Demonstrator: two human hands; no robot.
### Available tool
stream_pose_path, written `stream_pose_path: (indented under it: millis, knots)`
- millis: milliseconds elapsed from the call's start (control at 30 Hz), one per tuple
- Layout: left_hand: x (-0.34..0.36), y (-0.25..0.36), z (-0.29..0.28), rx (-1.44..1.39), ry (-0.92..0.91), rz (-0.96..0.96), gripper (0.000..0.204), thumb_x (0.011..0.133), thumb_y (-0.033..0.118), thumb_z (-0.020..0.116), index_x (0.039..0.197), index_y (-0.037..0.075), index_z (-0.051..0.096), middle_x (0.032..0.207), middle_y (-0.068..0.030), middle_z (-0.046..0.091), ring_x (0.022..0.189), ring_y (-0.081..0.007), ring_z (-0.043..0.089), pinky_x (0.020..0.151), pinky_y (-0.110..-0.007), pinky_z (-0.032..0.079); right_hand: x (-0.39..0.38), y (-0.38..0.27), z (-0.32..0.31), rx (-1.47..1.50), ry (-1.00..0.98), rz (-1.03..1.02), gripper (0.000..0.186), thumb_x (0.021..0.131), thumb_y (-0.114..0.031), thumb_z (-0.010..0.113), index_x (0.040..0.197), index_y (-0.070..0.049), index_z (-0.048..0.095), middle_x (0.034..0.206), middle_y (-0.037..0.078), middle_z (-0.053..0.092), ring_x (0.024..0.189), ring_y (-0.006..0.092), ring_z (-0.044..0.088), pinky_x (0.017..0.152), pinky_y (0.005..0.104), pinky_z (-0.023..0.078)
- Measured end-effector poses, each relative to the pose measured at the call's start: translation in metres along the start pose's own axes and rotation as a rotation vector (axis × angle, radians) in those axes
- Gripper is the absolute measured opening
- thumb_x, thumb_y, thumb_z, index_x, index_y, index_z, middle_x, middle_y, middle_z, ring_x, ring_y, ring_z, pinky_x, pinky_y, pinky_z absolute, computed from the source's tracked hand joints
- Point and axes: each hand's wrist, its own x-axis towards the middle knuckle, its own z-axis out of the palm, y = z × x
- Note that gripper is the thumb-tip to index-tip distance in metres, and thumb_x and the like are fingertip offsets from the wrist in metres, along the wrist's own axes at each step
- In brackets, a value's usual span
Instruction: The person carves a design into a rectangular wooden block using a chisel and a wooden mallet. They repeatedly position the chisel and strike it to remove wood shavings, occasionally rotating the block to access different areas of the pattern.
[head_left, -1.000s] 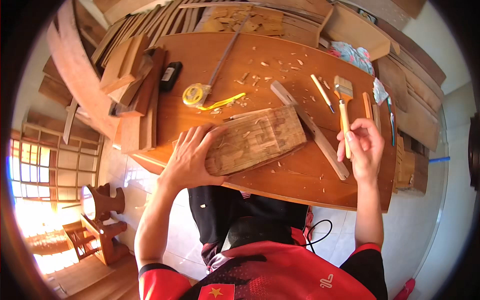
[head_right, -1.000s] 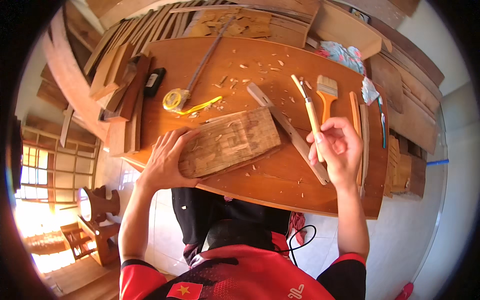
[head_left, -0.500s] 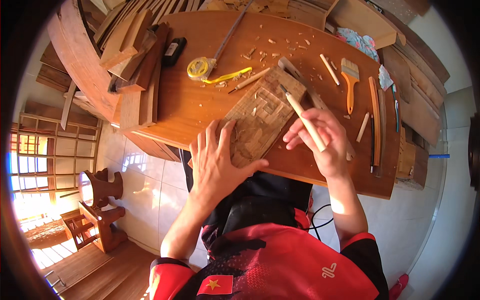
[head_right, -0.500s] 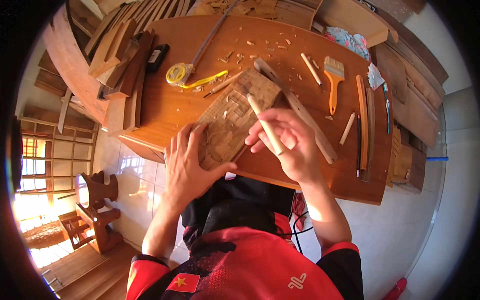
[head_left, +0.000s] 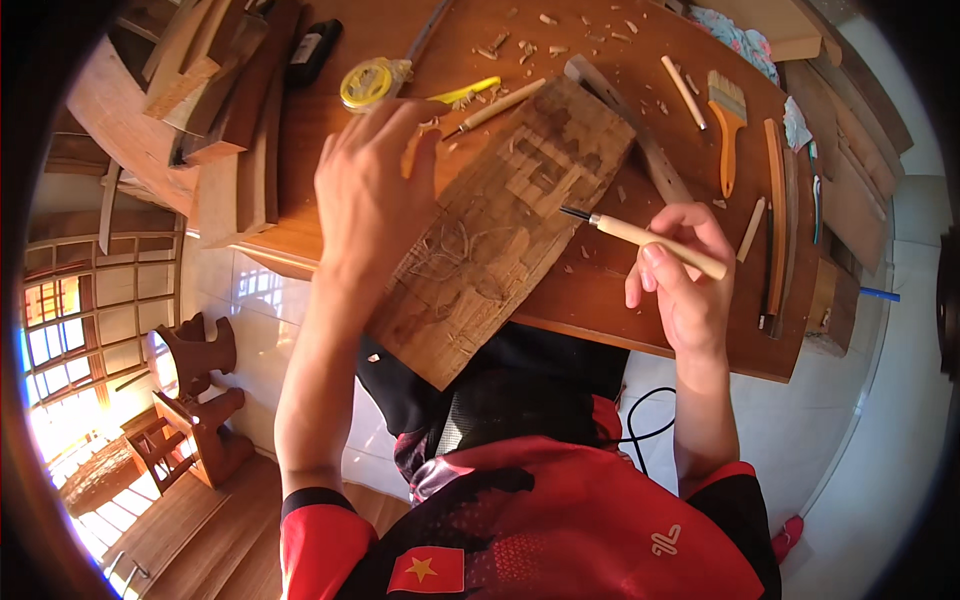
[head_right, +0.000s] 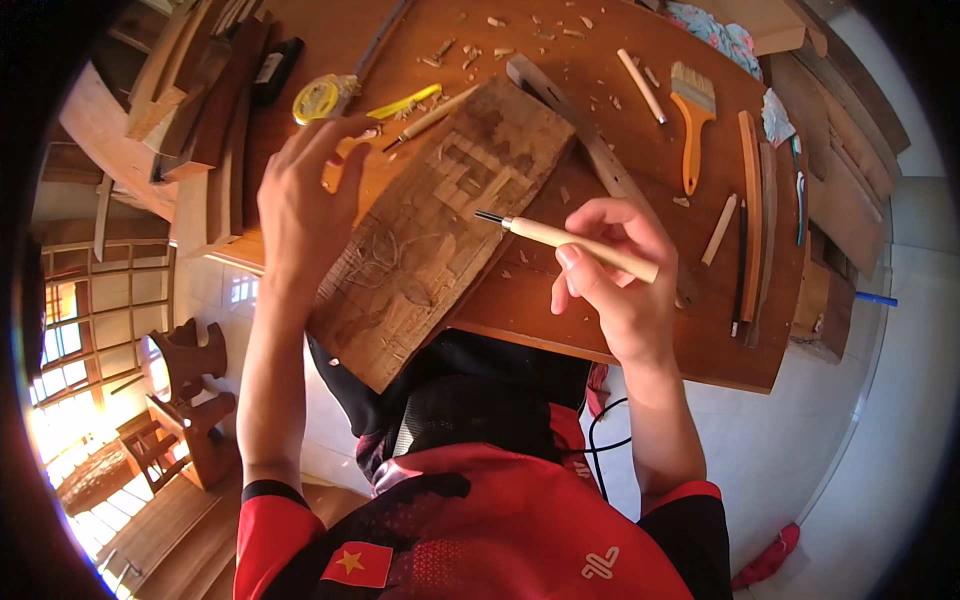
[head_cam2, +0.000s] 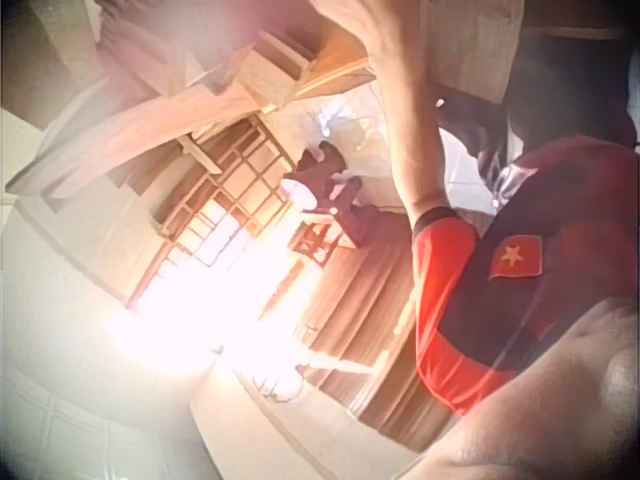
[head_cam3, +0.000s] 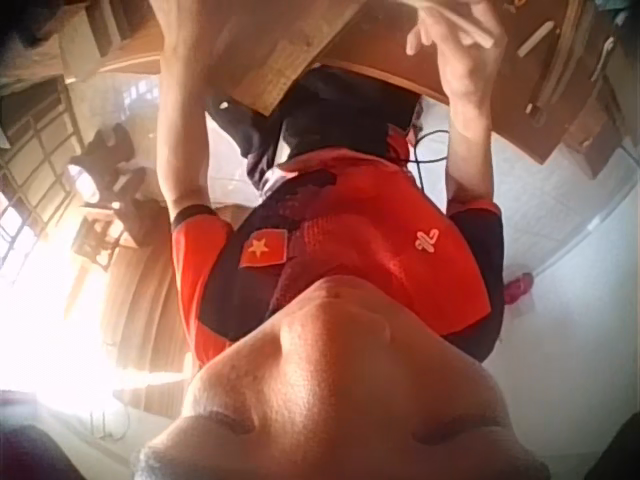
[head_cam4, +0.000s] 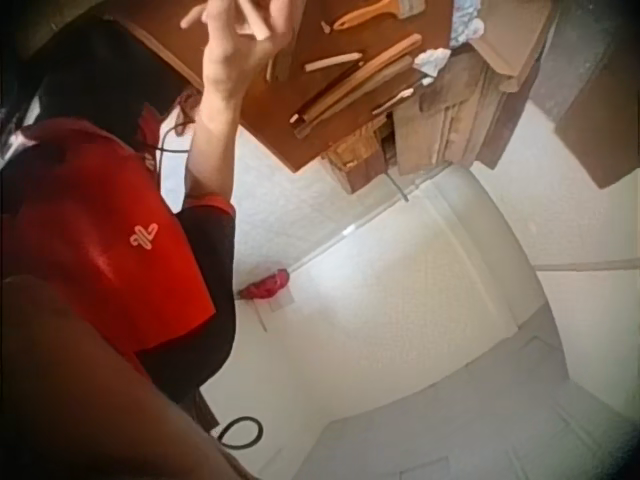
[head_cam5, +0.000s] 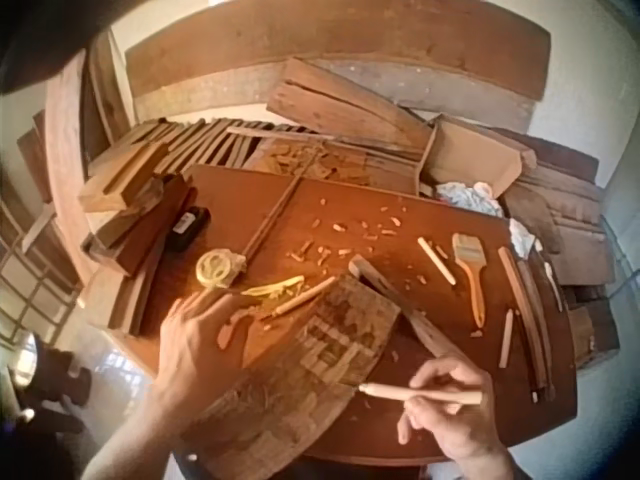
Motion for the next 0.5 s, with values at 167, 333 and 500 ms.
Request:
stream_pose_path:
  millis: [167, 333, 500]
  knots:
    - [-0.021, 0.008, -0.020, -0.312, -0.220, -0.041, 0.019, 0.090, 0.002, 0.071, 0.108, 0.004, 0.075, 0.105, -0.0106, 0.072, 0.093, -0.0257, 0.068, 0.089, -0.035, 0.051, 0.016, 0.002, -0.003, 0.046, -0.058, 0.081, 0.020, 0.098, 0.000, 0.065, 0.117, 0.008, 0.066, 0.089, 0.011, 0.066, 0.067, 0.0163, 0.064, 0.052, 0.0311, 0.058]
    - [-0.045, 0.018, -0.032, -0.305, -0.313, -0.069, 0.019, 0.086, 0.001, 0.073, 0.105, 0.001, 0.075, 0.113, -0.0133, 0.070, 0.107, -0.0294, 0.066, 0.095, -0.037, 0.050, 0.029, 0.006, 0.011, -0.106, -0.123, 0.036, 0.020, 0.103, -0.005, 0.062, 0.119, 0.007, 0.061, 0.090, 0.015, 0.067, 0.066, 0.0170, 0.066, 0.054, 0.0296, 0.057]
    - [-0.053, 0.014, -0.035, -0.339, -0.322, -0.124, 0.018, 0.087, -0.001, 0.070, 0.104, 0.000, 0.075, 0.114, -0.0131, 0.071, 0.107, -0.0290, 0.066, 0.097, -0.037, 0.049, 0.039, 0.011, 0.018, -0.294, -0.153, 0.059, 0.020, 0.106, -0.010, 0.052, 0.119, 0.006, 0.057, 0.088, 0.013, 0.065, 0.069, 0.0177, 0.065, 0.052, 0.0283, 0.057]
